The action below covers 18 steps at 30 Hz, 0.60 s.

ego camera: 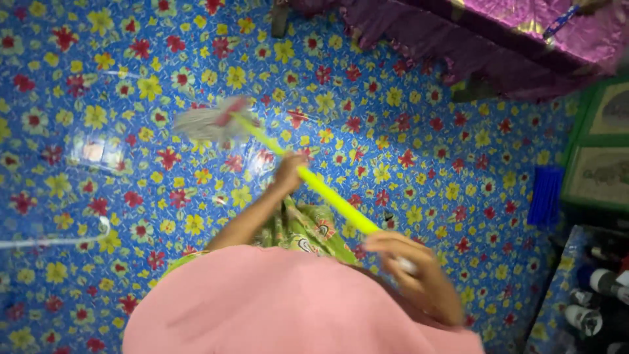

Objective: Mopping the floral-patterned floor of a room.

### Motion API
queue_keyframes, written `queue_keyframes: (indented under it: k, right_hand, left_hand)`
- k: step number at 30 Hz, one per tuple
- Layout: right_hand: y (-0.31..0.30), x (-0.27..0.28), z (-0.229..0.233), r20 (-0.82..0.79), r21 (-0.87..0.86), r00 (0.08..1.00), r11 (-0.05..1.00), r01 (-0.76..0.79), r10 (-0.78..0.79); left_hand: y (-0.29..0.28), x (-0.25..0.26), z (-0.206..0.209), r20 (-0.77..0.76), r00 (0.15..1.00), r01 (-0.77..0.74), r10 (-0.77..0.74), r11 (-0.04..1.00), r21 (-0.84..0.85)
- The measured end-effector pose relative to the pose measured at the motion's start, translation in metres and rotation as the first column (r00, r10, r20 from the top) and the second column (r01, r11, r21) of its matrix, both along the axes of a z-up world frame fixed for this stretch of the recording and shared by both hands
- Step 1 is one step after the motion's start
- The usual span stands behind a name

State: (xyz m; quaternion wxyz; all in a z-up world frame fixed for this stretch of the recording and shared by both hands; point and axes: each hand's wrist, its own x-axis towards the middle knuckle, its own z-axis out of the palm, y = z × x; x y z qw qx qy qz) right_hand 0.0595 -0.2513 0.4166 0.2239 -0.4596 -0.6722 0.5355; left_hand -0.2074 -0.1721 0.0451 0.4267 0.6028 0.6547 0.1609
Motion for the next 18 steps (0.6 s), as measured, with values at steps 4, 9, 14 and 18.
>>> queue_keyframes:
  k: [4,9,14,18]
  right_hand:
    - [-0.015,0.017,0.028,0.159,0.063,0.987,0.998,-0.03,0.02]
    - [-0.005,-0.019,0.017,0.178,-0.067,0.972,0.987,-0.143,0.153]
    - [0.015,0.001,-0.005,0.042,0.107,0.976,0.97,-0.217,0.214]
    - [0.032,-0.024,-0.027,-0.09,0.085,0.945,0.948,-0.306,0.313]
  left_hand:
    - [0.037,0.097,0.006,0.094,0.942,0.287,-0.322,0.919,0.269]
    - [0.077,0.141,-0.065,-0.082,0.81,0.572,-0.581,0.75,0.331]
    - [0.069,0.075,0.037,-0.016,0.927,0.375,-0.376,0.921,0.102]
    - [0.059,-0.001,0.102,0.366,0.545,-0.429,0.755,0.626,-0.652]
